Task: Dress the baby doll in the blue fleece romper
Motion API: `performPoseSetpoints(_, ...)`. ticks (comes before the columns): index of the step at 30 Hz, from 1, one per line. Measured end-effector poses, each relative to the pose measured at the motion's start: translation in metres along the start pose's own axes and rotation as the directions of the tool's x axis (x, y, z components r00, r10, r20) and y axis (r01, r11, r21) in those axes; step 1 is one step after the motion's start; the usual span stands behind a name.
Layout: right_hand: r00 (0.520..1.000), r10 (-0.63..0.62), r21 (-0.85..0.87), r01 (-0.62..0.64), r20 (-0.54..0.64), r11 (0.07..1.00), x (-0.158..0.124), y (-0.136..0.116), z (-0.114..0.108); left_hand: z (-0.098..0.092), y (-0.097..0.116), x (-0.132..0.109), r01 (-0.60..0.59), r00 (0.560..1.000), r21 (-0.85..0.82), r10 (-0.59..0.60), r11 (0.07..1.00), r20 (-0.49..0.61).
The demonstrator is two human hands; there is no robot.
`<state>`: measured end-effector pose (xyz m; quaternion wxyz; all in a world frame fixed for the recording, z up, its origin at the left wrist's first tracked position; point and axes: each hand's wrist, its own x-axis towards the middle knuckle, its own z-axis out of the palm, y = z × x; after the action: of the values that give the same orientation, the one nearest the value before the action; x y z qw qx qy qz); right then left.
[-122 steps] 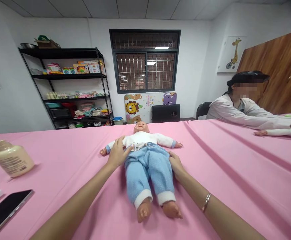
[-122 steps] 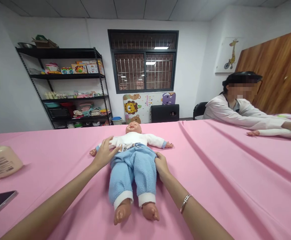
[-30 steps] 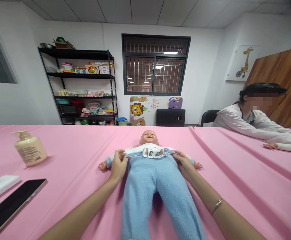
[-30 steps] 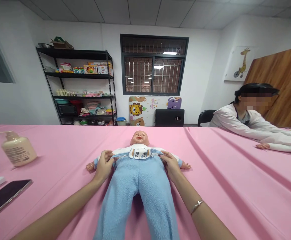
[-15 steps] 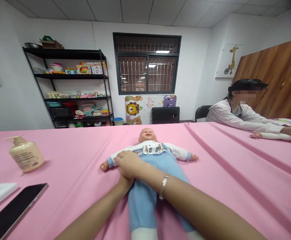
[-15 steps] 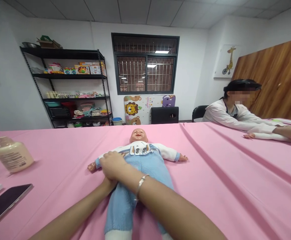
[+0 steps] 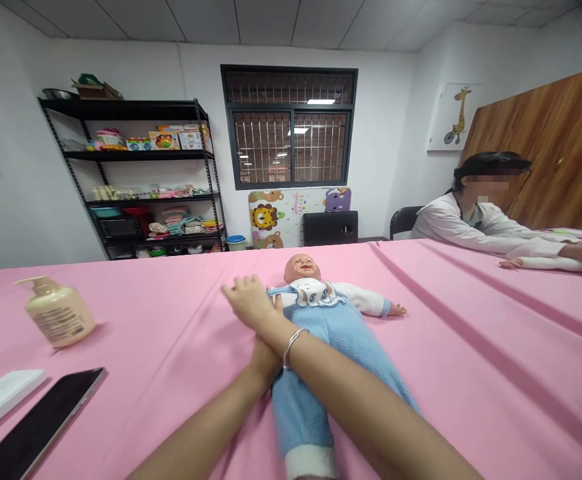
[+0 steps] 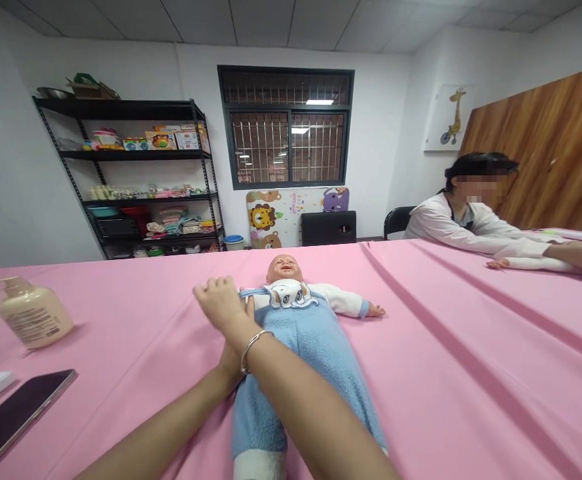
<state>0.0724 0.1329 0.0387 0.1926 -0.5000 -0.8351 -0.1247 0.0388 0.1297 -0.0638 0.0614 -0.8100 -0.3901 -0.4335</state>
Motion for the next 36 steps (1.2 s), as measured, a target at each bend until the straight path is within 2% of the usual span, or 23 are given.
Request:
performPoseSetpoints(1,0.999,0.033,-0.016,-0.034,-0.036,0.999,0.009,0.008,-0.010,-0.003,0.002,0.000,-0.037,0.999,-0.002,0.037,0.999,-0.004)
performPoseSetpoints(3,0.965,0.213,-0.021,-0.218,-0.151,0.976,0.019,0.029,-0.025,-0.005,0.004,0.002,-0.037,0.997,0.051,0.040,0.998,-0.069)
performPoseSetpoints(4,0.955,0.266,0.007,-0.267,-0.130,0.964,0.020,0.040,-0.031,-0.004,0.005,0.003,-0.017,0.994,0.090,0.027,0.996,-0.110)
performPoseSetpoints(6,0.966,0.258,0.136,-0.260,0.034,0.956,0.014,0.060,-0.037,-0.004,0.007,0.006,0.014,0.984,0.135,0.011,0.991,-0.178)
performPoseSetpoints(8,0.958,0.136,0.362,-0.224,0.252,0.905,0.002,0.075,-0.039,-0.007,0.010,0.010,0.018,0.981,0.106,0.003,0.994,-0.193)
performPoseSetpoints(9,0.945,0.069,0.473,-0.222,0.319,0.853,-0.004,0.080,-0.039,-0.010,0.012,0.012,0.029,0.984,0.069,-0.016,0.997,-0.179)
performPoseSetpoints(11,0.938,0.001,0.595,-0.222,0.348,0.772,-0.014,0.088,-0.038,-0.021,0.017,0.019,0.099,0.990,-0.011,-0.099,0.995,-0.104)
performPoseSetpoints(13,0.948,0.026,0.612,-0.226,0.318,0.758,-0.018,0.091,-0.037,-0.033,0.022,0.026,0.206,0.979,-0.061,-0.206,0.977,0.007)
performPoseSetpoints(15,0.938,0.097,0.625,-0.297,0.333,0.722,-0.018,0.091,-0.035,-0.041,0.025,0.031,0.277,0.959,-0.097,-0.269,0.956,0.090)
performPoseSetpoints(16,0.925,0.128,0.665,-0.348,0.357,0.661,-0.016,0.089,-0.035,-0.043,0.026,0.032,0.289,0.955,-0.130,-0.275,0.948,0.115)
performPoseSetpoints(18,0.910,0.128,0.797,-0.408,0.395,0.446,-0.010,0.084,-0.034,-0.043,0.027,0.030,0.283,0.958,-0.223,-0.263,0.933,0.115)
performPoseSetpoints(20,0.912,0.070,0.891,-0.410,0.404,0.194,-0.001,0.078,-0.031,-0.040,0.027,0.024,0.253,0.967,-0.339,-0.240,0.906,0.082)
performPoseSetpoints(21,0.913,0.039,0.908,-0.408,0.406,0.097,0.004,0.075,-0.029,-0.039,0.028,0.021,0.231,0.973,-0.394,-0.223,0.890,0.066)
performPoseSetpoints(22,0.915,0.028,0.913,-0.404,0.404,0.045,0.008,0.074,-0.026,-0.039,0.029,0.020,0.206,0.978,-0.445,-0.204,0.871,0.054)
performPoseSetpoints(23,0.916,0.046,0.916,-0.399,0.397,0.046,0.013,0.075,-0.022,-0.040,0.029,0.020,0.191,0.980,-0.499,-0.195,0.845,0.045)
performPoseSetpoints(25,0.912,0.162,0.900,-0.402,0.377,0.170,0.019,0.080,-0.011,-0.046,0.026,0.027,0.230,0.961,-0.645,-0.275,0.729,0.031)
performPoseSetpoints(26,0.905,0.235,0.873,-0.411,0.355,0.261,0.019,0.084,-0.004,-0.050,0.022,0.032,0.274,0.924,-0.737,-0.382,0.617,0.023)
performPoseSetpoints(27,0.896,0.305,0.838,-0.421,0.324,0.348,0.019,0.089,0.002,-0.054,0.015,0.039,0.309,0.860,-0.828,-0.510,0.469,0.032)
performPoseSetpoints(29,0.886,0.399,0.770,-0.420,0.235,0.480,0.014,0.099,0.012,-0.063,-0.005,0.051,0.295,0.675,-0.944,-0.732,0.148,0.096)
performPoseSetpoints(30,0.888,0.420,0.747,-0.405,0.186,0.527,0.011,0.103,0.016,-0.066,-0.018,0.054,0.279,0.609,-0.959,-0.781,0.049,0.137)
performPoseSetpoints(31,0.894,0.425,0.725,-0.388,0.145,0.569,0.008,0.106,0.018,-0.067,-0.031,0.056,0.284,0.565,-0.959,-0.805,-0.017,0.182)
performPoseSetpoints(33,0.910,0.401,0.660,-0.368,0.108,0.655,0.002,0.110,0.018,-0.066,-0.055,0.053,0.321,0.468,-0.945,-0.857,-0.065,0.218)
performPoseSetpoints(36,0.924,0.372,0.538,-0.356,0.084,0.764,-0.003,0.118,0.008,-0.059,-0.078,0.042,0.389,0.373,-0.921,-0.913,-0.007,0.165)
